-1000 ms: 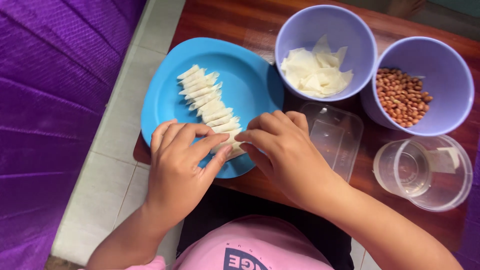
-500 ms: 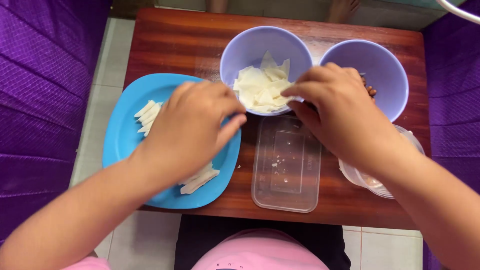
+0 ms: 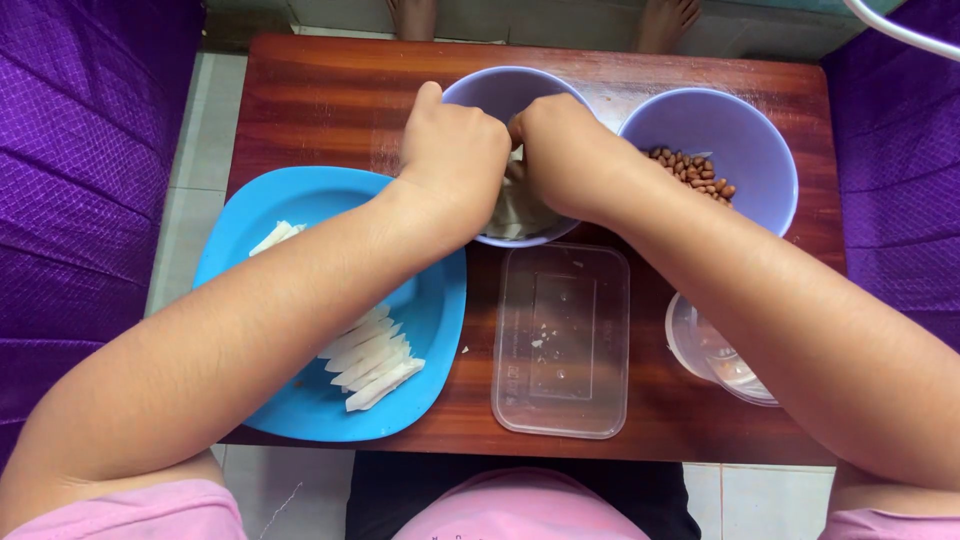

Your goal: Wrapping individual peanuts in small square dough wrappers and rolling them to prepare snacks.

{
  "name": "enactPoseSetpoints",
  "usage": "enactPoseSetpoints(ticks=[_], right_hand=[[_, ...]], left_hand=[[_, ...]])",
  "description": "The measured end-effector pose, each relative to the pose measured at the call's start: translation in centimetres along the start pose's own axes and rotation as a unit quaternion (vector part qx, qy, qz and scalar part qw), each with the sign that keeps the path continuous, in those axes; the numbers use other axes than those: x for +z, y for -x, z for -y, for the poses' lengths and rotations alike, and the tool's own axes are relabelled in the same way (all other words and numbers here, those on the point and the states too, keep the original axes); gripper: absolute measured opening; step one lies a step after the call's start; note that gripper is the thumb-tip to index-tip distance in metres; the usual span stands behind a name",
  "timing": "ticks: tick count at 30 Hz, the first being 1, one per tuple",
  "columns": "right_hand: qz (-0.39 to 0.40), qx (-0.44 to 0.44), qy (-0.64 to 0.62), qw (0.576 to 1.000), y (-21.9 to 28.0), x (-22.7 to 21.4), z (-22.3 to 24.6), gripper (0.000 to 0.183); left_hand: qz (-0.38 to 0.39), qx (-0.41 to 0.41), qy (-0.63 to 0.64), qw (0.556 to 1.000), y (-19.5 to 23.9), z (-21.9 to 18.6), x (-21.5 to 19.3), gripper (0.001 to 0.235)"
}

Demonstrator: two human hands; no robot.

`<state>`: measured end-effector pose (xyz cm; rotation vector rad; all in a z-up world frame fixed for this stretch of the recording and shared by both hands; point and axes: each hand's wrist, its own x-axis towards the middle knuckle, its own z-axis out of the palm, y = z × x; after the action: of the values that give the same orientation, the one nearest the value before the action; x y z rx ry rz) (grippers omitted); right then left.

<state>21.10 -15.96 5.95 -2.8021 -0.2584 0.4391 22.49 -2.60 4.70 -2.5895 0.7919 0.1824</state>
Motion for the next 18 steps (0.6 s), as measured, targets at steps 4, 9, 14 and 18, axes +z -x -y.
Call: enactPoseSetpoints(ticks=[4,9,14,18], right_hand=[[0.021,0.004,0.025,0.999,-0.1,0.7,0.6,0.017],[-0.006,0.023,-0.024,0.999,1.0,0.0,1.5,0.016],[-0.055,-0.036,-0.011,0.998,-0.2,1.4,-0.1,0.018],[-0.081,-0.072,-0.042,0.993,-0.3,1.7,-0.6,0.008]], left_hand=[[0.010,0.004,0.012,1.000,0.3,0.1,-0.3,0.025],[0.018,0.003,0.009,1.000,0.3,0.1,-0.1,0.027],[-0.008,0.006,0.022,1.000,0.1,0.0,0.3,0.026],[-0.068,-0.004,0.034,0.997,0.1,0.3,1.1,0.018]])
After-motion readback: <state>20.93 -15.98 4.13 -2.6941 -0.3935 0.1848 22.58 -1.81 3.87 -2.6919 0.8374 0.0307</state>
